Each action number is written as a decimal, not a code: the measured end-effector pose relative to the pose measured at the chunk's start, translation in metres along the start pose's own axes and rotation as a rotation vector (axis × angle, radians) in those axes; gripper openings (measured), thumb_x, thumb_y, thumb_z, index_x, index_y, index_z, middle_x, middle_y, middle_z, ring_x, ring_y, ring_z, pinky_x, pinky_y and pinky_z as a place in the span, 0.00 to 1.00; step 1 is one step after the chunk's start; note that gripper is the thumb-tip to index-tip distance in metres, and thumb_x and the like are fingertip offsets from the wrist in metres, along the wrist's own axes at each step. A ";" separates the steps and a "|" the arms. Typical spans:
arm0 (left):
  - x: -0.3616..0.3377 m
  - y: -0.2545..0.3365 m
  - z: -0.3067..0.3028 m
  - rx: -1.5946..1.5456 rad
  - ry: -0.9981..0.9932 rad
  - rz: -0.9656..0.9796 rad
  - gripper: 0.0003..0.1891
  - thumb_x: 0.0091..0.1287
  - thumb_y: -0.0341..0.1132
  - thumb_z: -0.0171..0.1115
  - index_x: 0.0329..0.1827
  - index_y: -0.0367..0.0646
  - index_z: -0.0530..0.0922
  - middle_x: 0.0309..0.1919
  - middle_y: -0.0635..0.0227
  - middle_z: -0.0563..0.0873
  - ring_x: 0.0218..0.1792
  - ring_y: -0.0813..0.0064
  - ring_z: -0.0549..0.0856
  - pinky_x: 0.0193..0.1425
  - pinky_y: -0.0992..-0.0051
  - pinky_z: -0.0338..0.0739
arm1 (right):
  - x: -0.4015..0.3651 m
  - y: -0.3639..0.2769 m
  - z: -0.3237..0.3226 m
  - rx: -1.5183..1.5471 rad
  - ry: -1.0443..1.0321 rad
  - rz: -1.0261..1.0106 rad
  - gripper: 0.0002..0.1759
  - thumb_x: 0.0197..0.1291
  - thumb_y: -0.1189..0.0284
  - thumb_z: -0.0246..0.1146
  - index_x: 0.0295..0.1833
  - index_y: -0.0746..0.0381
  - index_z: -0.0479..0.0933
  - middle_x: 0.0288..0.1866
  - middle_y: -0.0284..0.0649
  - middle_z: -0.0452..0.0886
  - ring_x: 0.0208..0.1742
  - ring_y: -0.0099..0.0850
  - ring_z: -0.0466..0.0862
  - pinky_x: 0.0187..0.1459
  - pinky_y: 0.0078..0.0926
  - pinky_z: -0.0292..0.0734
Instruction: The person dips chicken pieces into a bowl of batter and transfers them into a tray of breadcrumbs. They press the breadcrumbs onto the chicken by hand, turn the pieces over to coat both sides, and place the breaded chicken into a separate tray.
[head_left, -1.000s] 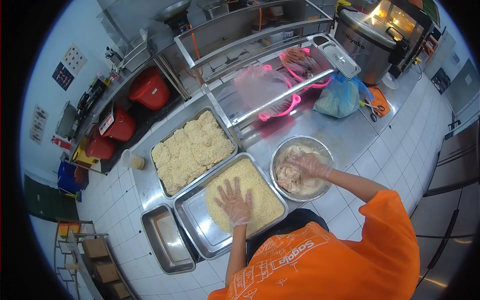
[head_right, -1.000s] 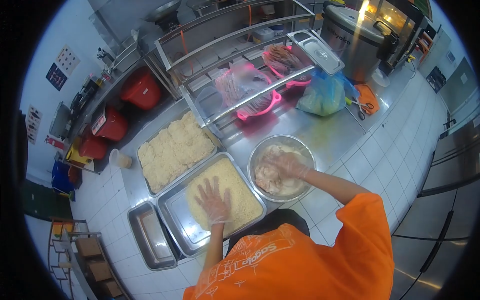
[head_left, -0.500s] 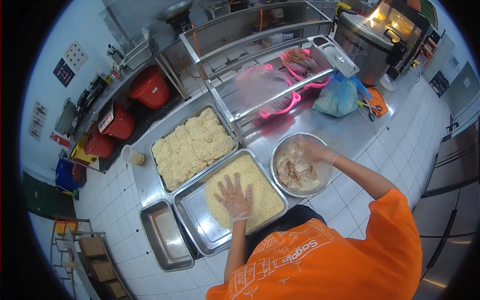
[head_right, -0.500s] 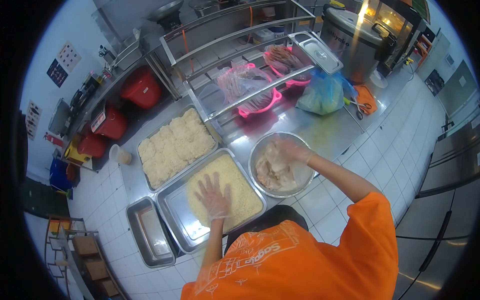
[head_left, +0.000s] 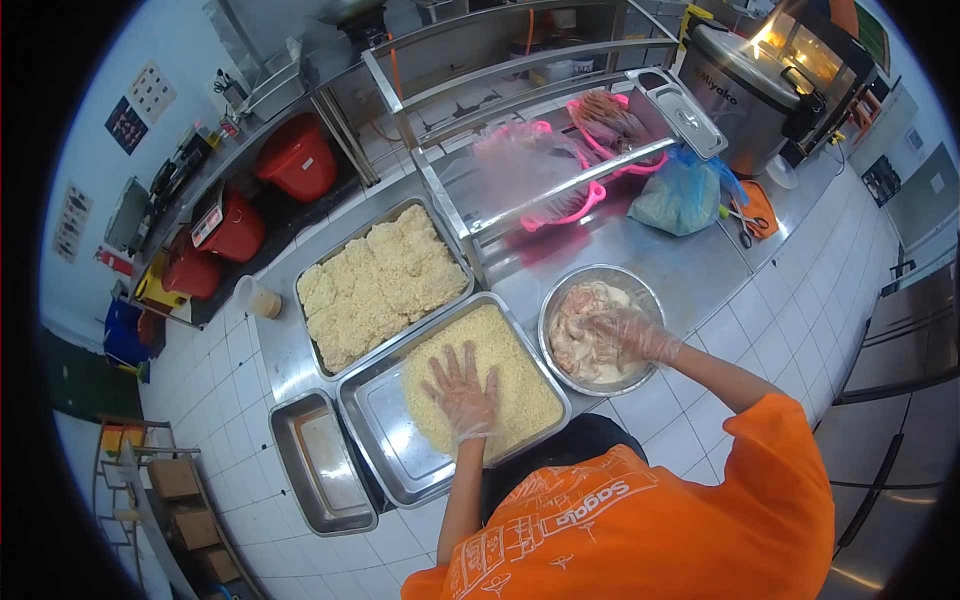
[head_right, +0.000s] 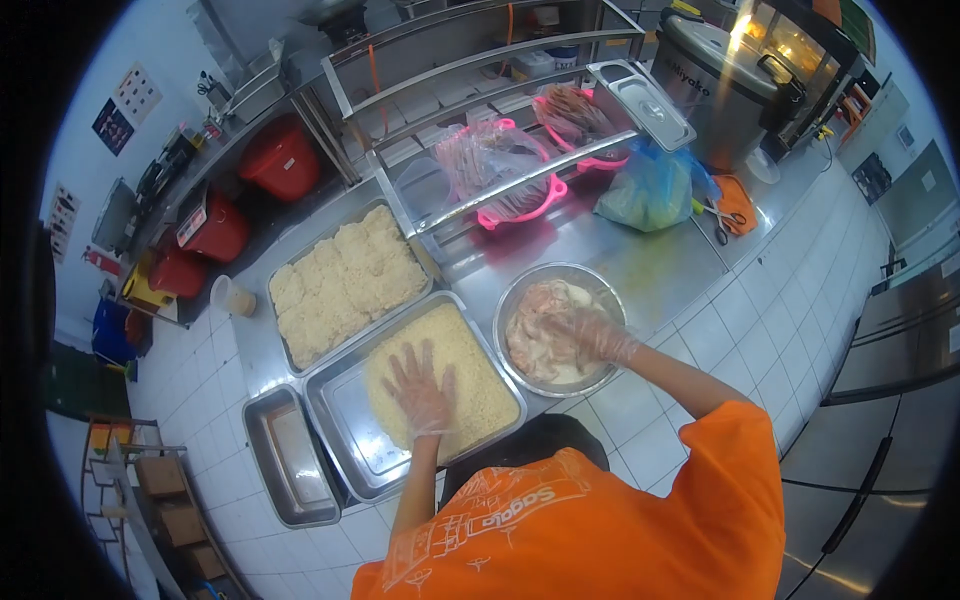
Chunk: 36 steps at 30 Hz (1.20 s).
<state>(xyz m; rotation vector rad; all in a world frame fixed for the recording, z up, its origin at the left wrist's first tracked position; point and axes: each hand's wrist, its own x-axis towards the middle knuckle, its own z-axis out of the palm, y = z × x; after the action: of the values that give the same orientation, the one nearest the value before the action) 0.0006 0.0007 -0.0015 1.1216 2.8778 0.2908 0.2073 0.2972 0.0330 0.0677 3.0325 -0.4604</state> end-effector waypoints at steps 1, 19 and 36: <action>0.001 -0.001 0.002 -0.009 -0.006 -0.002 0.37 0.76 0.63 0.48 0.85 0.64 0.56 0.85 0.61 0.55 0.85 0.45 0.46 0.81 0.34 0.29 | 0.001 0.003 0.006 -0.030 0.031 0.001 0.53 0.43 0.73 0.75 0.78 0.47 0.62 0.63 0.49 0.81 0.61 0.48 0.83 0.62 0.45 0.79; 0.001 -0.001 0.002 -0.020 -0.029 -0.010 0.37 0.76 0.66 0.45 0.86 0.67 0.54 0.86 0.62 0.53 0.85 0.47 0.44 0.81 0.34 0.27 | 0.049 -0.017 -0.056 0.502 -0.042 0.181 0.56 0.39 0.68 0.81 0.75 0.66 0.60 0.57 0.59 0.83 0.58 0.52 0.85 0.55 0.42 0.82; 0.002 0.001 -0.004 -0.030 -0.044 -0.016 0.37 0.76 0.65 0.45 0.86 0.67 0.54 0.85 0.61 0.54 0.85 0.46 0.44 0.81 0.34 0.28 | 0.001 -0.046 -0.015 0.932 -0.081 0.371 0.40 0.72 0.44 0.59 0.74 0.65 0.70 0.60 0.45 0.83 0.61 0.35 0.83 0.65 0.30 0.76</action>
<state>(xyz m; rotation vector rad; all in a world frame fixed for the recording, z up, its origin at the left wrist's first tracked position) -0.0002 0.0019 0.0023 1.0860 2.8332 0.3041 0.2023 0.2574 0.0605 0.6122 2.3620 -1.6879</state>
